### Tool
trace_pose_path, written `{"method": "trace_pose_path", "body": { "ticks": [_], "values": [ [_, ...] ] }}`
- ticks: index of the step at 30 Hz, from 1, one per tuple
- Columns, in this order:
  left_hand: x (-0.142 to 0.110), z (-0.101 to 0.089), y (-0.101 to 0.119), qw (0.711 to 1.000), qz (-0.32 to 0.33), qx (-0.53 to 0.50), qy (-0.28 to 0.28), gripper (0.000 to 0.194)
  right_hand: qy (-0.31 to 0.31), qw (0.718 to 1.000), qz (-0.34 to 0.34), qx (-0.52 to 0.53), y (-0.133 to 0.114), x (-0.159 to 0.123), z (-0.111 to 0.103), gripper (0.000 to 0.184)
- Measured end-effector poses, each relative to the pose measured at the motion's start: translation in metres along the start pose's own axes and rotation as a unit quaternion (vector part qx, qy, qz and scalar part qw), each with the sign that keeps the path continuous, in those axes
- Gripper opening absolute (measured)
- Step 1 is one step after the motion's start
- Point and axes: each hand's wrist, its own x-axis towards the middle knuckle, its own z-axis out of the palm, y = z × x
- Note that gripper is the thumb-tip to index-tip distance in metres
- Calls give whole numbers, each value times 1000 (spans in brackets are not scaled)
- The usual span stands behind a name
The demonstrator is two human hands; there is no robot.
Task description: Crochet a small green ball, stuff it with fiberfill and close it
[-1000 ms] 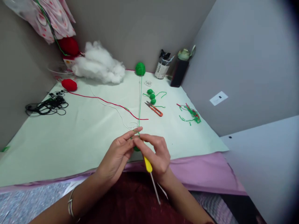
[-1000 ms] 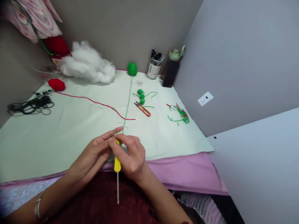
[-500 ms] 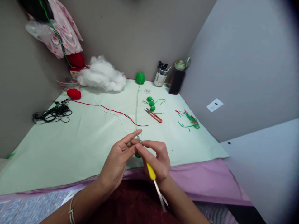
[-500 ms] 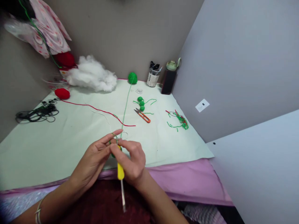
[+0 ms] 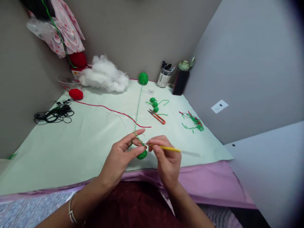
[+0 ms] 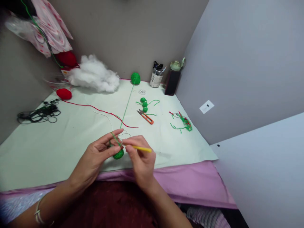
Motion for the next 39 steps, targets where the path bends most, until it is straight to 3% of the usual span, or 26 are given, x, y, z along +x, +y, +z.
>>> {"method": "trace_pose_path", "body": {
  "ticks": [3,5,9,14,17,22,27,31,33,36,39],
  "values": [
    [-3,5,-2,998,-37,-59,-6,55,-7,975,-154,-162,1,-6,5,32],
    [-3,4,-1,990,-87,-105,-28,53,-7,969,-180,-169,1,-6,3,36],
    [0,-7,0,979,-147,-125,-65,38,19,998,-54,-33,-3,0,-10,22],
    [2,-15,2,995,-79,-37,-38,21,62,989,80,111,-4,7,-18,15],
    [1,-12,3,999,-36,7,-39,28,30,981,103,159,-3,7,-12,15],
    [0,-4,3,997,-42,-33,-51,54,-28,996,31,72,-4,4,-1,13],
    [1,3,0,997,-44,-63,-19,47,-27,999,-31,-20,-4,0,0,18],
    [1,8,-3,990,-65,-128,8,47,-45,963,-171,-205,0,-10,0,35],
    [2,6,-4,982,-110,-150,-14,46,-39,958,-192,-211,1,-12,-2,38],
    [4,-1,-2,981,-137,-133,-40,40,7,992,-87,-95,0,-6,-8,26],
    [3,-5,-2,996,-66,-56,-10,37,30,997,47,48,-1,2,-10,17]
  ]
}}
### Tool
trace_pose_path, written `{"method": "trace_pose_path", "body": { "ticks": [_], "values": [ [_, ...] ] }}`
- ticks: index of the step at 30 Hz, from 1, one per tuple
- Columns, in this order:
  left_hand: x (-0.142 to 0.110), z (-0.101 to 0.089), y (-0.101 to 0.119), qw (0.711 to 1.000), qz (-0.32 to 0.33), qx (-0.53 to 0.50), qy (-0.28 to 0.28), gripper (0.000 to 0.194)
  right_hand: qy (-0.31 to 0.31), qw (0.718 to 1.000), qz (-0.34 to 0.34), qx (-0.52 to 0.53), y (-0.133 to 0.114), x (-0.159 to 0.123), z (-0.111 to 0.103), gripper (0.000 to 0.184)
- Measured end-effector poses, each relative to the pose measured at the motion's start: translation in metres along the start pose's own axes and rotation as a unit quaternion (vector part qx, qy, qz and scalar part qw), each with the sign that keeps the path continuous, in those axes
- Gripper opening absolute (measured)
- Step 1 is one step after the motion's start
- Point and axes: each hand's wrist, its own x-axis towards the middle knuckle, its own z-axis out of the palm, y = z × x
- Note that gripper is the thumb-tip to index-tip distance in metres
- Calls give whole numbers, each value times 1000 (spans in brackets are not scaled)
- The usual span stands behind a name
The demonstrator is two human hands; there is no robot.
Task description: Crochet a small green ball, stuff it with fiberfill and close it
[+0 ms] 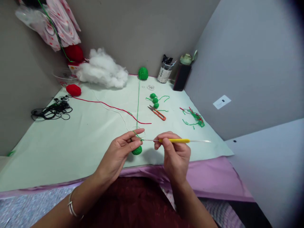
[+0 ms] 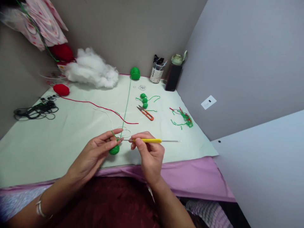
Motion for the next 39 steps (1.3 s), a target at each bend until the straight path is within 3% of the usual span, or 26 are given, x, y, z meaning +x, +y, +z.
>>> {"method": "trace_pose_path", "body": {
  "ticks": [2,4,6,8,11,14,17,21,26,31,35,39],
  "values": [
    [-2,2,-3,996,61,53,28,39,-16,1000,14,11,2,0,3,17],
    [-4,6,-7,994,88,58,40,46,-35,995,-57,-77,6,-5,9,18],
    [-5,10,-11,998,58,7,26,51,-33,967,-173,-181,11,-11,14,29],
    [-4,11,-10,998,-10,-57,-8,54,-24,948,-231,-215,13,-14,15,37],
    [-2,5,-5,992,-74,-94,-38,48,-5,982,-139,-127,9,-10,8,28],
    [-1,-1,0,996,-52,-69,-33,41,22,999,-4,29,2,-3,2,18],
    [-3,-1,-1,999,-11,-32,-33,39,-6,990,65,123,1,0,4,14],
    [-5,2,-5,999,1,-8,-36,38,-37,991,63,108,5,-2,12,14],
    [-4,5,-3,999,17,-24,-19,35,-33,994,50,90,5,-3,15,15],
    [-1,5,1,999,-15,-45,-3,45,-25,997,28,61,3,-2,11,15],
    [-1,-2,3,997,-53,-46,-23,42,12,994,69,87,3,2,3,14],
    [0,-4,1,1000,-3,4,-13,33,21,973,143,181,2,6,1,12]
  ]
}}
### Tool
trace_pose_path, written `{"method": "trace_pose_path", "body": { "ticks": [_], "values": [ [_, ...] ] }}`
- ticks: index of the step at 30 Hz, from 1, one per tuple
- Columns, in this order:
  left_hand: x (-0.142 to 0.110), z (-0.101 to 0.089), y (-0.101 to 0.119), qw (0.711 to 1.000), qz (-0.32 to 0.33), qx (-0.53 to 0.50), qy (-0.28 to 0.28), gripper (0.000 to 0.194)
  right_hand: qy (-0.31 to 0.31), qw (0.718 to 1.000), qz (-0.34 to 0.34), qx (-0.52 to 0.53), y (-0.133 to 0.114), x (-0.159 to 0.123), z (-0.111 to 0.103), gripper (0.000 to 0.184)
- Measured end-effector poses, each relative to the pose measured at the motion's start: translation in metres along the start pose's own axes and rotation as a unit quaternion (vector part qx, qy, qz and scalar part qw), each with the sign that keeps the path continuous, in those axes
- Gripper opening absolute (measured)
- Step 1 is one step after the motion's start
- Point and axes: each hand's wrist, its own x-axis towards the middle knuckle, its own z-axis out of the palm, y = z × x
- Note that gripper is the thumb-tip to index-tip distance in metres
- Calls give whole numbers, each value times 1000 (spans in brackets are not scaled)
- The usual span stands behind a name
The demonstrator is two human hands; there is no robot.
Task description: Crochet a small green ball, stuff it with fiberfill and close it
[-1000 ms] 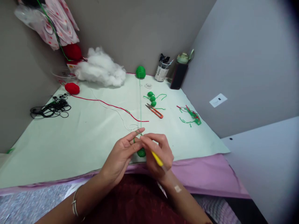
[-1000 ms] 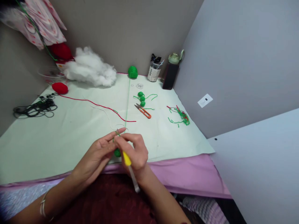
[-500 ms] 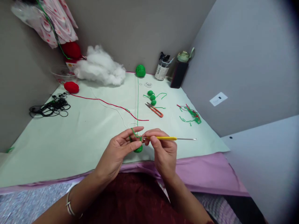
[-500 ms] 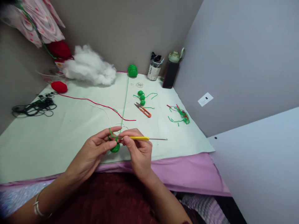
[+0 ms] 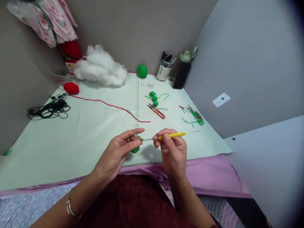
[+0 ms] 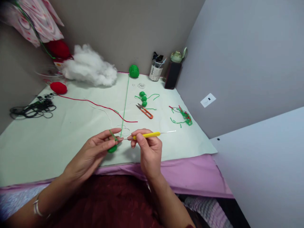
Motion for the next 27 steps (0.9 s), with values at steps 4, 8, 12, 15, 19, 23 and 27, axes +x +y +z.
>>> {"method": "trace_pose_path", "body": {
  "ticks": [4,8,12,15,19,23,27],
  "values": [
    [1,1,-3,992,76,103,9,32,-63,997,39,14,4,-3,5,12],
    [1,2,-6,994,58,92,-9,39,-79,993,-48,-68,10,-7,8,13],
    [1,4,-6,998,38,48,-23,29,-82,990,-76,-91,8,-7,11,16],
    [2,7,-4,999,46,25,-14,17,-86,986,-86,-110,5,-7,13,17],
    [4,8,2,999,43,11,-4,18,-113,970,-120,-177,-1,-3,12,19],
    [8,-4,17,1000,24,-17,-11,26,-251,917,-135,-278,-10,25,-3,30],
    [12,-22,41,993,72,-89,9,31,-248,789,-137,-545,-11,86,-26,23]
  ]
}}
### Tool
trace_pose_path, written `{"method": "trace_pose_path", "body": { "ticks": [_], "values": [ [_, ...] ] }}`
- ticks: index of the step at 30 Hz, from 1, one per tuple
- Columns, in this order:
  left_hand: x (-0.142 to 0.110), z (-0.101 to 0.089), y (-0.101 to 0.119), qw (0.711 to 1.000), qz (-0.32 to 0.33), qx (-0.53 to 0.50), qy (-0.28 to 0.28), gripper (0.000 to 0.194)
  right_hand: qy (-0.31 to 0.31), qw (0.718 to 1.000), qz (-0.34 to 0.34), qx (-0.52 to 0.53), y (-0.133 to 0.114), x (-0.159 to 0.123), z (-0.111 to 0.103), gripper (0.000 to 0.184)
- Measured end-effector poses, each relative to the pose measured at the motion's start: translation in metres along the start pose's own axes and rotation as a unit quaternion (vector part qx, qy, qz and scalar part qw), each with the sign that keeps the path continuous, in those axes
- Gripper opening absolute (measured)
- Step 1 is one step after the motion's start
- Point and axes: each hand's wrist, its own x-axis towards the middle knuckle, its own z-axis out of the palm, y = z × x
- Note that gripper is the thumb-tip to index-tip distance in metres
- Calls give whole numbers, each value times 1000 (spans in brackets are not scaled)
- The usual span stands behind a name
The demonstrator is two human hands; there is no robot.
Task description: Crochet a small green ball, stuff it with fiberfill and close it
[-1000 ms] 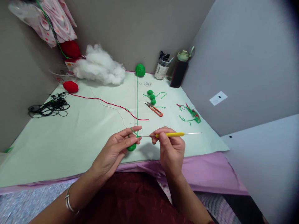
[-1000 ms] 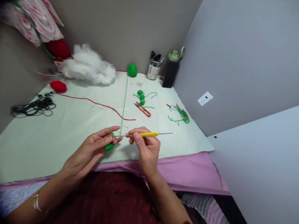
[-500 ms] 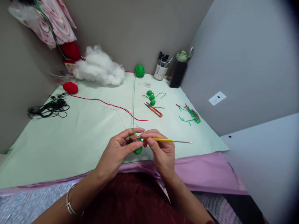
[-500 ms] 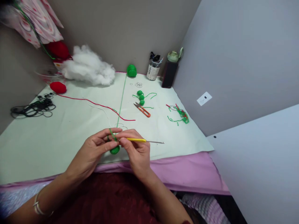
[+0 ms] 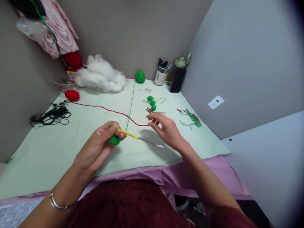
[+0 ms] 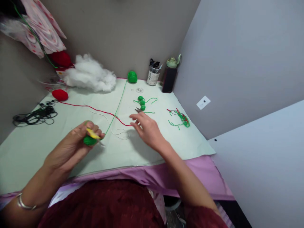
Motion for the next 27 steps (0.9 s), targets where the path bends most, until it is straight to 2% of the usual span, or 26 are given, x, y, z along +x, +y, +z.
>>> {"method": "trace_pose_path", "body": {
  "ticks": [1,2,3,8,13,17,19,23,27],
  "values": [
    [1,-2,6,999,20,-31,2,30,-36,992,50,-113,12,11,-2,25],
    [2,-4,11,997,35,-63,3,30,-82,968,93,-218,24,21,-2,27],
    [3,-6,14,994,47,-95,1,30,-97,957,114,-249,34,30,-1,26],
    [2,-10,22,979,60,-196,-8,34,-121,944,129,-280,63,52,13,32],
    [3,-11,22,975,66,-214,9,15,-101,952,120,-262,54,51,8,36],
    [4,-9,23,975,63,-214,21,15,-95,969,64,-217,26,46,3,33],
    [5,-7,23,975,61,-213,23,16,-76,976,1,-204,11,44,6,31],
    [5,-4,22,975,54,-211,33,18,-18,966,-137,-219,-10,44,19,32],
    [5,-4,21,976,57,-209,33,18,-3,964,-196,-182,-25,47,30,35]
  ]
}}
